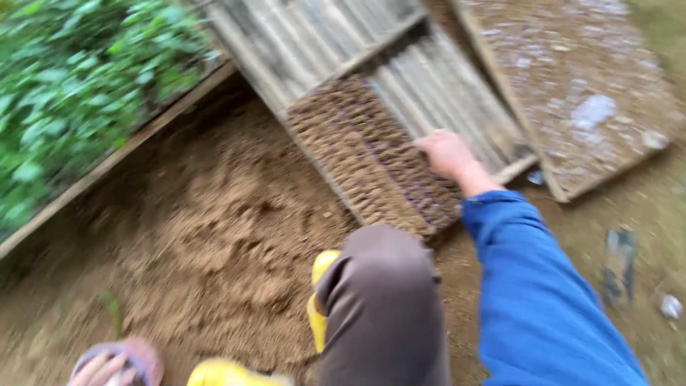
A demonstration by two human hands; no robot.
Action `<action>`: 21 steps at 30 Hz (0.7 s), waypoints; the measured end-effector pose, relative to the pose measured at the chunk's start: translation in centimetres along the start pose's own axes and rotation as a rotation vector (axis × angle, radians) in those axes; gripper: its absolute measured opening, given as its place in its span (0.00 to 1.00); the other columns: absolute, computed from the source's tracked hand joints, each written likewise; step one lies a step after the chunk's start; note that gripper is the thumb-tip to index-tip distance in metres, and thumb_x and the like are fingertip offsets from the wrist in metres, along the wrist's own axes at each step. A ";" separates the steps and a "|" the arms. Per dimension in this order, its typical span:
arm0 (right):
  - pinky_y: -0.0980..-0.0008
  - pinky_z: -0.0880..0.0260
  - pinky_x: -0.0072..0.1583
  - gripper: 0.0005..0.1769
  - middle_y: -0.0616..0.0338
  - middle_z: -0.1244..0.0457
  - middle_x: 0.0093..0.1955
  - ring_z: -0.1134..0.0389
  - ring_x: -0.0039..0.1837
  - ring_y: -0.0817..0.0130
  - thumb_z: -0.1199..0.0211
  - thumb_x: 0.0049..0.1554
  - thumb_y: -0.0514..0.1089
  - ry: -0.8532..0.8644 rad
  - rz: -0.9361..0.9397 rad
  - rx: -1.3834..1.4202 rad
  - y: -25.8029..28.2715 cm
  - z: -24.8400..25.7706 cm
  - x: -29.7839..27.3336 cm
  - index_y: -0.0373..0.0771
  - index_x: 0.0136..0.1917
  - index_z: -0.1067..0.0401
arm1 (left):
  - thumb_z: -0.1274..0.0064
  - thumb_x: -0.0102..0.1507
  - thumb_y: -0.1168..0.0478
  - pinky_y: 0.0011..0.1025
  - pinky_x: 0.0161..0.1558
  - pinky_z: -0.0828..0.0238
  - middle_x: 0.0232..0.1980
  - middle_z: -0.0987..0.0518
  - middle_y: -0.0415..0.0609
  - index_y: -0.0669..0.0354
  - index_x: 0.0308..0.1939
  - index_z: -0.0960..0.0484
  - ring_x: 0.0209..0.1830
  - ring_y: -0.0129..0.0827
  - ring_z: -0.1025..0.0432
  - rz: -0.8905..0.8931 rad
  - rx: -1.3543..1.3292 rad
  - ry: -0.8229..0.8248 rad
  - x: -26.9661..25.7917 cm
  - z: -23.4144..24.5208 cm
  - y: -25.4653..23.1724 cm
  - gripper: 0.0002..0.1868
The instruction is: The person sits on the ground and repeatedly fills small transparent plastic pouches with soil using their hands. They then place the filled pouches into a wooden tray next to seedlings.
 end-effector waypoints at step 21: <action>0.42 0.47 0.77 0.37 0.23 0.46 0.74 0.44 0.74 0.34 0.43 0.57 0.30 -0.392 0.790 0.848 19.6 26.6 -4.3 0.13 0.78 0.42 | 0.51 0.59 0.69 0.30 0.52 0.26 0.55 0.19 0.54 0.58 0.72 0.32 0.51 0.36 0.22 0.545 0.130 -0.220 -1.6 6.2 -12.0 0.34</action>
Point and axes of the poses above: each hand's wrist, its own x-axis towards the middle knuckle, its own z-axis out of the back of the hand, y = z × x, the point moved 5 cm from there along x, towards the middle knuckle
